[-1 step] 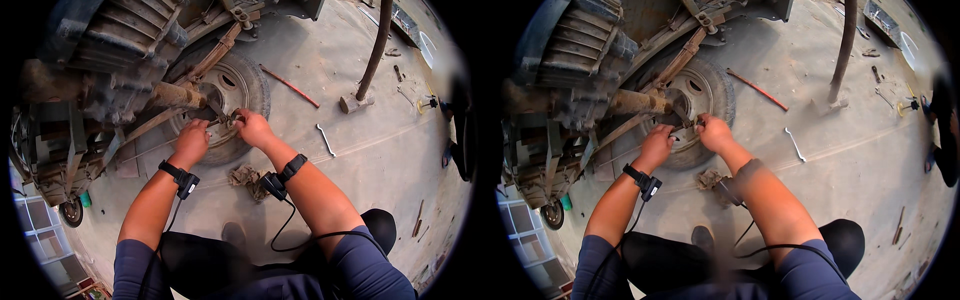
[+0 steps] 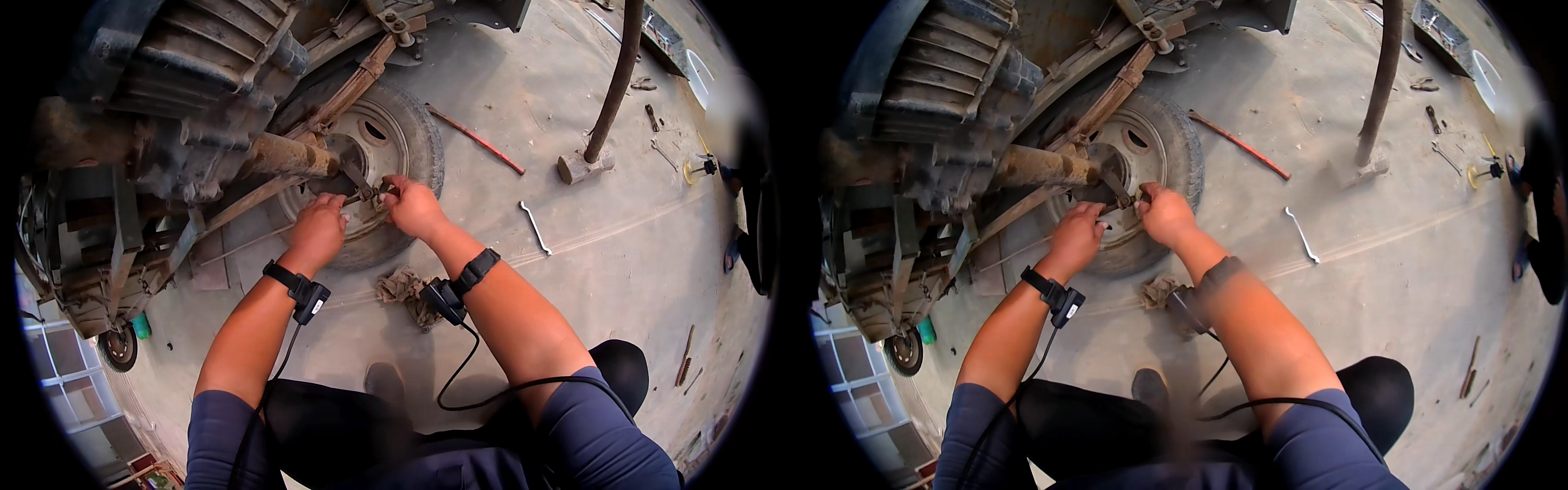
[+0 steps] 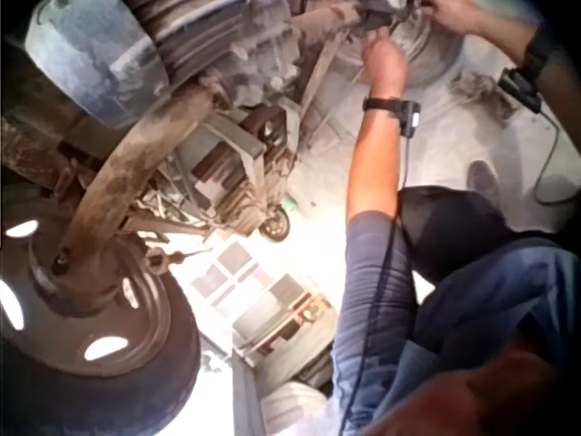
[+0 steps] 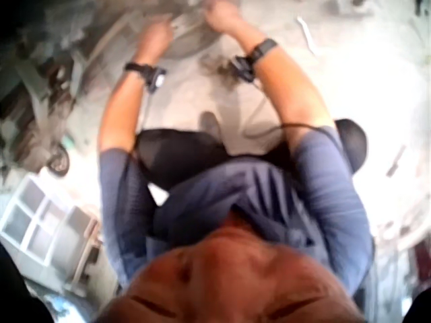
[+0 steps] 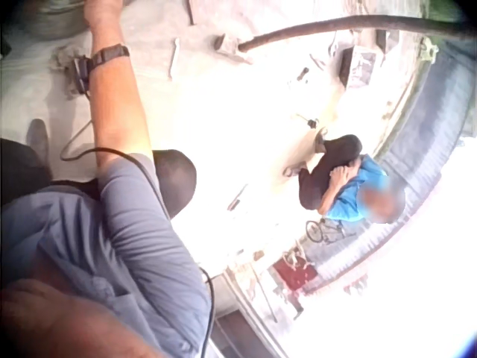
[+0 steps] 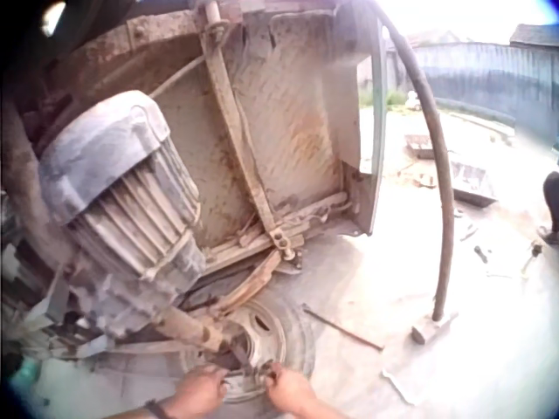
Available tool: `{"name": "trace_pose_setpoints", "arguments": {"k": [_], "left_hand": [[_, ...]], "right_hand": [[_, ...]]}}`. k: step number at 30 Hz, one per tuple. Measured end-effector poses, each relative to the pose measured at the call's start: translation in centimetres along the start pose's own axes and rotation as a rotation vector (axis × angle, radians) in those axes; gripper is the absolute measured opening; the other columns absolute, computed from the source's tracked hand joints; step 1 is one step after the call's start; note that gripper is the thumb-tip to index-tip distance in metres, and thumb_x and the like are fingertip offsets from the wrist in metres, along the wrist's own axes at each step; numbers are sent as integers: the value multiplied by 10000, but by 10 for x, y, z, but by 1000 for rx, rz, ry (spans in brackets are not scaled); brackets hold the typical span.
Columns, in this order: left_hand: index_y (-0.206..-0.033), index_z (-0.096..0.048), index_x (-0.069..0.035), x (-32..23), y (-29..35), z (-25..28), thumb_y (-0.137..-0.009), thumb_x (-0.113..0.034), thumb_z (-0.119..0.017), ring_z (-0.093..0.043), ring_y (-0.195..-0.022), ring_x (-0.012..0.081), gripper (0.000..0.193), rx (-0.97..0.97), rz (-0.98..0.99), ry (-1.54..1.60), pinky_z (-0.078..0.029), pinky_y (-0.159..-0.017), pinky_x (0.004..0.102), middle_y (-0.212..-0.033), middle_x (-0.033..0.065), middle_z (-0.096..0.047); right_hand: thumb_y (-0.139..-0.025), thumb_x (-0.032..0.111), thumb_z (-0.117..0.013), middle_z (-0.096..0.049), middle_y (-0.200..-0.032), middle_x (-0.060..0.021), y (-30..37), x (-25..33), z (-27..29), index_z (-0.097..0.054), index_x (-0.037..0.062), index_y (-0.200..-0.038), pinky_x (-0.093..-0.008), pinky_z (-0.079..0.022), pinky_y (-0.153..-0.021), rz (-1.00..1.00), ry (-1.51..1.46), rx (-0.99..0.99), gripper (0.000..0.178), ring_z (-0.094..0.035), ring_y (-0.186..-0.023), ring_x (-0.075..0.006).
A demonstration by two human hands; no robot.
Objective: The person uses a wrench to loosen and tighten bolts on a wheel hub assembly. They remove a bolt, inspect it, and reinsert it while another person observes nearby.
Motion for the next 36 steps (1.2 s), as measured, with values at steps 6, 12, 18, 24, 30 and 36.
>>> {"name": "trace_pose_setpoints", "arguments": {"k": [6, 12, 18, 24, 30, 36], "left_hand": [[-1213, -609, -18, -6, -14, -17, -916, -142, -612, -575, -1084, 380, 322, -10, -26, 47, -459, -947, 464, -1155, 178, -624], [-1087, -664, -27, -2, -20, -22, -913, -152, -620, -594, -989, 378, 218, -118, -73, 72, -475, -866, 476, -1004, 158, -650], [-1079, -659, -34, -1, -22, -24, -907, -158, -630, -599, -974, 371, 214, -121, -89, 100, -474, -847, 472, -999, 147, -645], [-1100, -644, -38, -6, -23, -24, -897, -198, -655, -602, -963, 374, 259, -133, -86, 86, -467, -837, 475, -994, 151, -641], [-1083, -646, -29, -4, -25, -27, -893, -207, -665, -601, -958, 378, 261, -120, -86, 89, -465, -831, 474, -985, 155, -639], [-1076, -648, -25, -3, -25, -27, -899, -203, -663, -600, -952, 381, 252, -117, -98, 105, -467, -826, 477, -979, 158, -639]], "right_hand": [[-900, 165, -624, -708, -987, -208, -15, -11, -23, -685, 29, -1093, -441, -519, -850, -46, -39, 8, 244, -666, -957, -388], [-928, 161, -623, -711, -830, -172, -10, -10, -22, -680, -7, -1036, -375, -538, -690, -189, -221, 74, 208, -708, -685, -246], [-952, 211, -586, -700, -853, -214, -9, 3, -16, -639, -12, -993, -425, -531, -738, -143, -45, 77, 233, -700, -764, -329], [-978, 258, -505, -672, -971, -273, -19, 11, -19, -581, -10, -989, -511, -489, -859, 42, 288, 45, 279, -628, -983, -448], [-995, 263, -469, -670, -1014, -269, -19, 13, -25, -586, -4, -1017, -496, -502, -869, 71, 352, 36, 292, -634, -988, -437], [-1007, 267, -453, -670, -1042, -257, -19, 13, -25, -590, 1, -1026, -497, -498, -874, 57, 362, 36, 301, -631, -1001, -434]]}}
Point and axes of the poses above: each hand's wrist, its own y-axis away from the middle knuckle, its own z-axis out of the back of the hand, x = y × z, the point moved 7 cm from there along -y, towards the middle knuckle
